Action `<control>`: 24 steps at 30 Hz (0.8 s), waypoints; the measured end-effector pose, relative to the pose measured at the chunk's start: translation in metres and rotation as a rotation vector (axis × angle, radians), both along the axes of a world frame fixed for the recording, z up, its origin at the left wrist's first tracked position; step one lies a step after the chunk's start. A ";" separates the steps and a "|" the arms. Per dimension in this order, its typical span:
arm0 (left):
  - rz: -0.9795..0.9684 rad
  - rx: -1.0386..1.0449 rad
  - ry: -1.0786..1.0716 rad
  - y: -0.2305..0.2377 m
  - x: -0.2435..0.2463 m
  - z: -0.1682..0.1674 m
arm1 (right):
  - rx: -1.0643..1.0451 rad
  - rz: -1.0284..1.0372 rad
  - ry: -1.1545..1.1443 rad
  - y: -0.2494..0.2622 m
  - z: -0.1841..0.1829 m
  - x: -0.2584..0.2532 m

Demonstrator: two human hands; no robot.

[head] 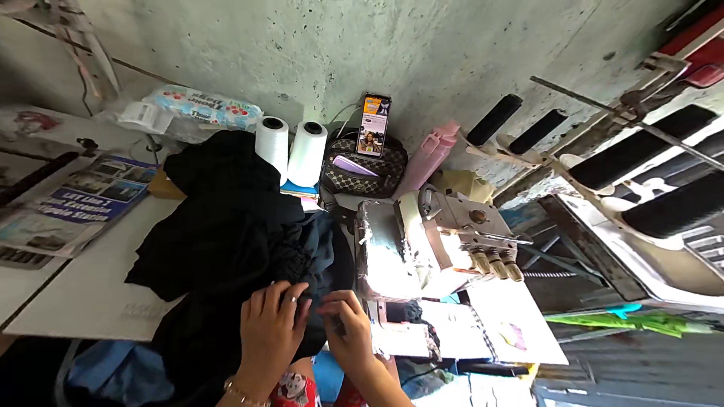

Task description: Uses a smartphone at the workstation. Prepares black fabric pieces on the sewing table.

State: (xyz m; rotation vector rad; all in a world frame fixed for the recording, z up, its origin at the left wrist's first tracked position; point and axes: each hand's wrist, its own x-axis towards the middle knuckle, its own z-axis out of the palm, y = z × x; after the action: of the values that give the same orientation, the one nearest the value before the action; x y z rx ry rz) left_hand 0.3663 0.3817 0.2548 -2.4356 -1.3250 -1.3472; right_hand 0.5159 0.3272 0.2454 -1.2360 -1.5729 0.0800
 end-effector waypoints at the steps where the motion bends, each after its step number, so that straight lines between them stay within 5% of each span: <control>1: -0.006 -0.015 -0.012 0.004 0.005 0.001 | -0.011 0.001 0.006 -0.005 -0.002 0.001; 6: 0.071 -0.139 -0.064 0.024 -0.046 0.011 | -0.107 0.134 0.027 -0.024 -0.001 0.002; 10: 0.146 -0.234 -0.030 0.053 -0.088 0.011 | -0.230 0.330 -0.169 -0.012 0.006 -0.052; 15: 0.308 -0.298 -0.205 0.056 -0.160 0.044 | -0.381 0.099 -0.364 0.022 -0.005 -0.045; 19: 0.335 -0.504 -0.012 0.048 -0.193 0.014 | -0.361 0.047 -0.317 0.014 -0.012 -0.014; 24: 0.272 -0.248 0.031 0.028 -0.166 0.003 | -0.293 0.086 -0.282 0.006 -0.020 -0.014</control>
State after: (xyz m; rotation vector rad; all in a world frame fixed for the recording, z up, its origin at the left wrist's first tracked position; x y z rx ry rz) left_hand 0.2001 0.4096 0.2578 -2.2932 -1.8336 -1.1330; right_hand 0.5021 0.3330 0.2254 -1.4539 -1.9098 0.2044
